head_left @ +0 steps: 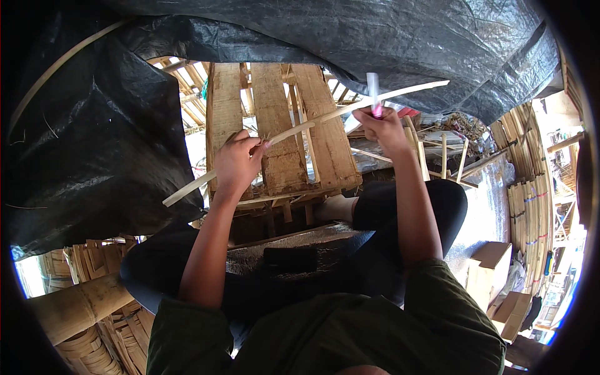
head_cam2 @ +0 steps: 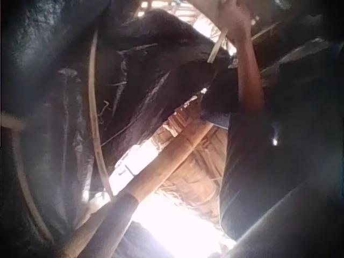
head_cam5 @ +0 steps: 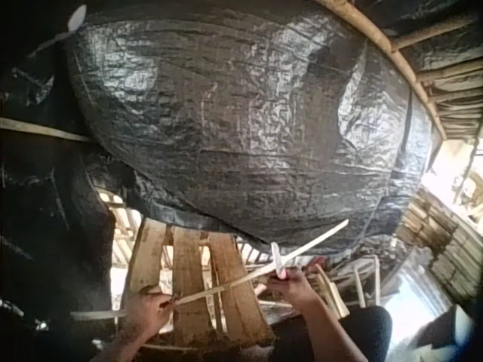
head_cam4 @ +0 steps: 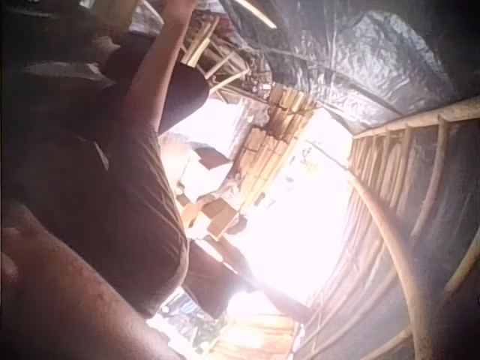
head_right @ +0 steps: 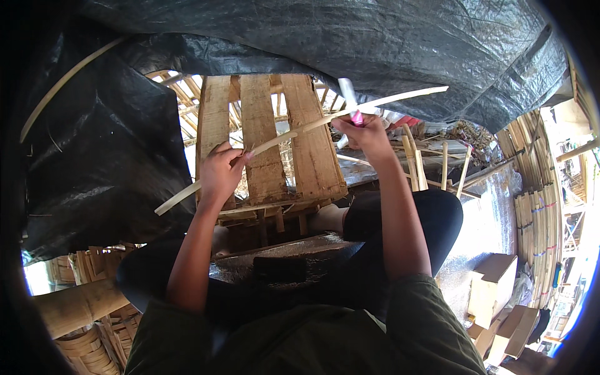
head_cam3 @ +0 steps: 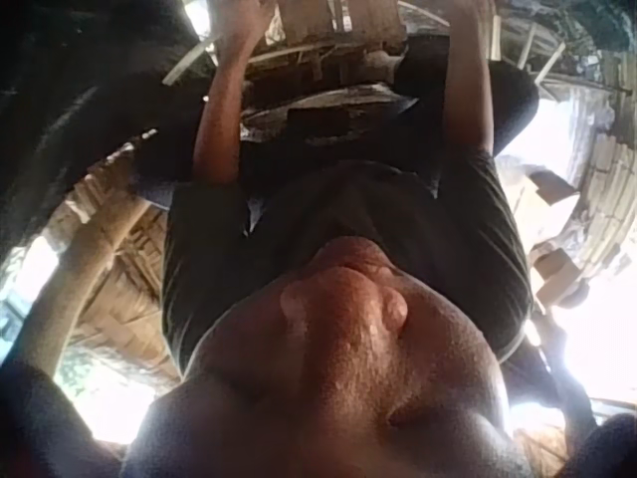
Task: The person holds a bamboo strip and shaves thin layers off it using a small knife.
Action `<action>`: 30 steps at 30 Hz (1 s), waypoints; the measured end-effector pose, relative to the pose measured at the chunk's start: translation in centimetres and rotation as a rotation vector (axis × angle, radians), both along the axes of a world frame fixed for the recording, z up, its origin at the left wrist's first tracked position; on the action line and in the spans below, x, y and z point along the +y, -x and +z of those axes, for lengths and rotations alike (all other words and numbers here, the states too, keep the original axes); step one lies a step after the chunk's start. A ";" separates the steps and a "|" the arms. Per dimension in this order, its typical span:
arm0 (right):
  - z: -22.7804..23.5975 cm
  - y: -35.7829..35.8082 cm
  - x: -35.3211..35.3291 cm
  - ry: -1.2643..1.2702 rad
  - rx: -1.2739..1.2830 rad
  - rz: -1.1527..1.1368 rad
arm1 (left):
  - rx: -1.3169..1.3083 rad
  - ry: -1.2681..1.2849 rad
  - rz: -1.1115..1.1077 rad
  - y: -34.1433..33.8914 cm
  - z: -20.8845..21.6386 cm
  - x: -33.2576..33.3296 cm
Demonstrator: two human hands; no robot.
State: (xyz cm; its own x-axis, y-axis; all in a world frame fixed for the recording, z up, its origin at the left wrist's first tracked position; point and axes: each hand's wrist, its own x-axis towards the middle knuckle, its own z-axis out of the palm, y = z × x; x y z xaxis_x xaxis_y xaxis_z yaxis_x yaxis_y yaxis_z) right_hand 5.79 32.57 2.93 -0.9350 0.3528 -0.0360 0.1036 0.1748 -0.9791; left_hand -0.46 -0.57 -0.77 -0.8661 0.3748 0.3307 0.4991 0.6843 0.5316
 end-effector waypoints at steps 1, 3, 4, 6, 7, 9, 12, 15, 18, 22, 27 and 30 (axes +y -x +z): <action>0.7 -0.5 1.2 0.234 0.024 0.189 | 0.010 0.007 -0.004 0.0 0.1 0.0; 1.5 -1.3 2.5 0.503 0.120 0.490 | 0.011 0.022 -0.006 -0.1 0.2 0.1; 1.7 -1.6 2.8 0.503 0.120 0.491 | 0.010 0.039 -0.007 -0.2 0.2 0.1; 2.2 -2.2 2.9 0.621 0.221 0.567 | 0.005 0.039 -0.010 -0.1 0.2 0.1; 2.8 -1.7 3.3 0.524 0.059 0.367 | -0.002 0.040 -0.011 -0.1 0.2 0.1; 3.6 -1.1 2.3 0.381 -0.023 0.129 | -0.008 0.047 -0.011 -0.2 0.3 0.1; 2.7 -0.9 2.5 0.303 -0.076 -0.088 | -0.014 0.056 -0.012 -0.3 0.3 0.1; 1.4 -0.7 3.1 0.545 -0.052 -0.166 | 0.005 0.057 -0.025 -0.3 0.3 0.1; -0.2 -0.1 2.7 0.363 -0.015 -0.253 | 0.001 0.080 -0.032 -0.2 0.6 0.2; -1.3 0.1 0.9 -0.062 -0.199 -0.074 | 0.010 0.104 -0.038 -0.2 0.6 0.2; -3.1 0.5 -2.2 -0.440 -0.081 0.057 | 0.028 0.023 -0.014 -0.3 0.9 0.5; -3.2 0.6 -2.5 -0.521 -0.092 0.128 | -0.037 0.036 0.009 -0.2 1.3 0.2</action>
